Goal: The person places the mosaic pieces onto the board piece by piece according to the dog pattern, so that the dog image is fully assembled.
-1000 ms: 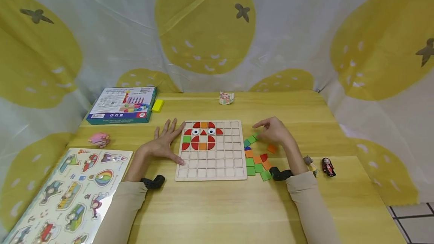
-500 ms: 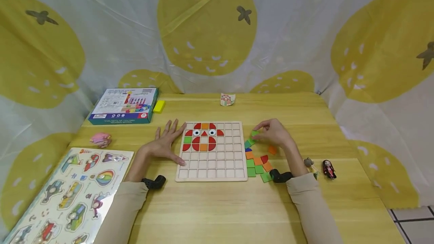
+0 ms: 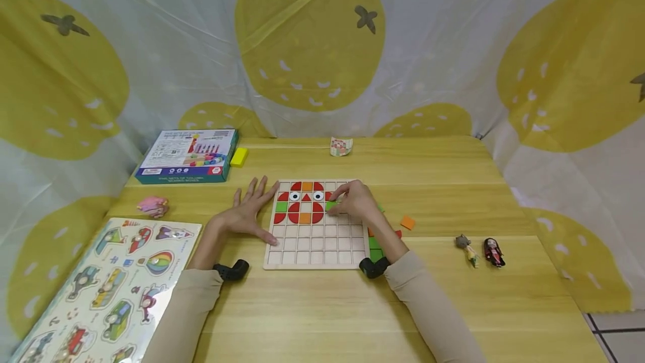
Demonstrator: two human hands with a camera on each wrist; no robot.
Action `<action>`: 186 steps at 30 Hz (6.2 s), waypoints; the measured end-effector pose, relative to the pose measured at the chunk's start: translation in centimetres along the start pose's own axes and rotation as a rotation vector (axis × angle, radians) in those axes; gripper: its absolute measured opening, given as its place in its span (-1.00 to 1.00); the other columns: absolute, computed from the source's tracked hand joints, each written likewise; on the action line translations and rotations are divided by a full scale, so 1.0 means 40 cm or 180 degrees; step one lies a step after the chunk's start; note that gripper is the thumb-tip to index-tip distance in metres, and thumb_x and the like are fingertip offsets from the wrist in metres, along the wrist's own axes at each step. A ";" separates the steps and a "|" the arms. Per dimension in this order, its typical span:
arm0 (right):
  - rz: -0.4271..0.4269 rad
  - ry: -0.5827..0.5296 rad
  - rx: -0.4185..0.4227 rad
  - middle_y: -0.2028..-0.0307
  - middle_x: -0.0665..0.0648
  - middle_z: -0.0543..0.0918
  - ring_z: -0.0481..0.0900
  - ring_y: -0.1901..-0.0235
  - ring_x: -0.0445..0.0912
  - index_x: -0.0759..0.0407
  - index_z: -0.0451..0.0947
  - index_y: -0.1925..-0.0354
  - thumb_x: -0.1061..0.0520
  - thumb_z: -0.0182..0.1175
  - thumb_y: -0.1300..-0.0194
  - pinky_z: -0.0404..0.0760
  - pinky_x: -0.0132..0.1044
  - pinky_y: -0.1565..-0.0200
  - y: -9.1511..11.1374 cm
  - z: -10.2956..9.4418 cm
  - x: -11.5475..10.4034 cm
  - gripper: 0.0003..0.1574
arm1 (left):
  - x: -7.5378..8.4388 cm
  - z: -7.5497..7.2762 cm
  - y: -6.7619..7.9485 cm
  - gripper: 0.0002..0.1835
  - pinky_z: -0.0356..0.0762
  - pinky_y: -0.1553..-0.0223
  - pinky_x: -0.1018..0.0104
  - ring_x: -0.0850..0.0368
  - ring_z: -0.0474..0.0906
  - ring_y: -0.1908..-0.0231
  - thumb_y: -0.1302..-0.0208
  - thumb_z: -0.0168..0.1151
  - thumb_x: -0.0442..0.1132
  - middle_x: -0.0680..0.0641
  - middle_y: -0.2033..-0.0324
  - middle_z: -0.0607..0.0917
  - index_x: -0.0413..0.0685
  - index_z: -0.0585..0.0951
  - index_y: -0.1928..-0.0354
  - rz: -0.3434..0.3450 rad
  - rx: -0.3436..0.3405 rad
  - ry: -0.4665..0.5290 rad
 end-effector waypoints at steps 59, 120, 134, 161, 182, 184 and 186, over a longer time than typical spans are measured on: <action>-0.0063 0.0135 -0.0424 0.67 -0.03 0.30 0.13 0.67 -0.23 0.25 0.66 0.12 0.11 0.49 0.02 0.18 -0.37 0.59 0.146 -0.201 0.215 -0.54 | 0.005 -0.006 0.001 0.50 -0.61 -0.36 -0.41 -0.25 -0.61 -0.49 0.37 0.49 0.43 -0.19 -0.51 -0.45 0.21 -0.25 -0.54 0.0048 0.0029 -0.0044; -0.0148 -0.0019 -0.0297 0.78 -0.04 0.23 0.12 0.70 -0.14 0.12 0.76 0.31 0.15 0.54 0.09 0.14 -0.38 0.58 0.054 -0.007 0.032 -0.72 | 0.010 0.008 0.003 0.52 -0.62 -0.36 -0.40 -0.23 -0.63 -0.49 0.42 0.50 0.44 -0.18 -0.51 -0.45 0.23 -0.25 -0.54 0.0029 0.0023 0.0016; -0.0149 0.0187 -0.0187 0.70 -0.05 0.16 0.08 0.68 -0.20 0.20 0.69 0.09 0.06 0.42 -0.11 0.16 -0.32 0.59 0.143 -0.213 0.145 -0.61 | 0.007 -0.003 0.001 0.48 -0.66 -0.34 -0.41 -0.24 -0.61 -0.49 0.39 0.50 0.43 -0.19 -0.52 -0.43 0.25 -0.20 -0.54 0.0044 0.0145 0.0053; -0.0161 0.0053 -0.0509 0.69 0.00 0.32 0.15 0.69 -0.22 0.22 0.69 0.16 0.11 0.48 -0.02 0.23 -0.40 0.57 0.142 -0.144 0.168 -0.62 | -0.008 -0.004 -0.020 0.49 -0.66 -0.31 -0.46 -0.28 -0.63 -0.48 0.39 0.48 0.45 -0.20 -0.51 -0.46 0.28 -0.25 -0.53 0.0010 0.0078 0.0020; 0.0139 -0.0038 0.0149 0.72 -0.07 0.19 0.06 0.70 -0.20 0.20 0.64 0.00 0.11 0.42 -0.11 0.13 -0.33 0.60 0.096 -0.226 0.194 -0.54 | 0.006 0.002 -0.021 0.49 -0.63 -0.32 -0.45 -0.27 -0.61 -0.48 0.41 0.47 0.47 -0.19 -0.51 -0.45 0.27 -0.23 -0.54 0.0028 0.0078 0.0006; 0.0096 0.0011 0.0090 0.71 -0.07 0.21 0.08 0.69 -0.21 0.18 0.64 0.00 0.14 0.43 -0.09 0.16 -0.34 0.58 0.081 -0.220 0.189 -0.54 | 0.005 0.000 -0.020 0.49 -0.63 -0.34 -0.44 -0.25 -0.62 -0.49 0.41 0.47 0.47 -0.18 -0.51 -0.46 0.28 -0.23 -0.53 0.0005 0.0078 -0.0011; 0.0076 0.0129 0.0055 0.70 -0.06 0.22 0.10 0.67 -0.20 0.19 0.66 0.04 0.14 0.44 -0.08 0.19 -0.35 0.55 0.072 -0.220 0.186 -0.57 | 0.003 0.000 -0.022 0.49 -0.63 -0.34 -0.43 -0.24 -0.62 -0.49 0.41 0.47 0.47 -0.18 -0.51 -0.46 0.29 -0.23 -0.53 0.0003 0.0086 -0.0015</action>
Point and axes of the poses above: each hand's wrist, its own y-axis away from the middle knuckle, its own z-axis out of the palm, x = y × z, the point moved 10 cm from there along -y, towards the middle knuckle
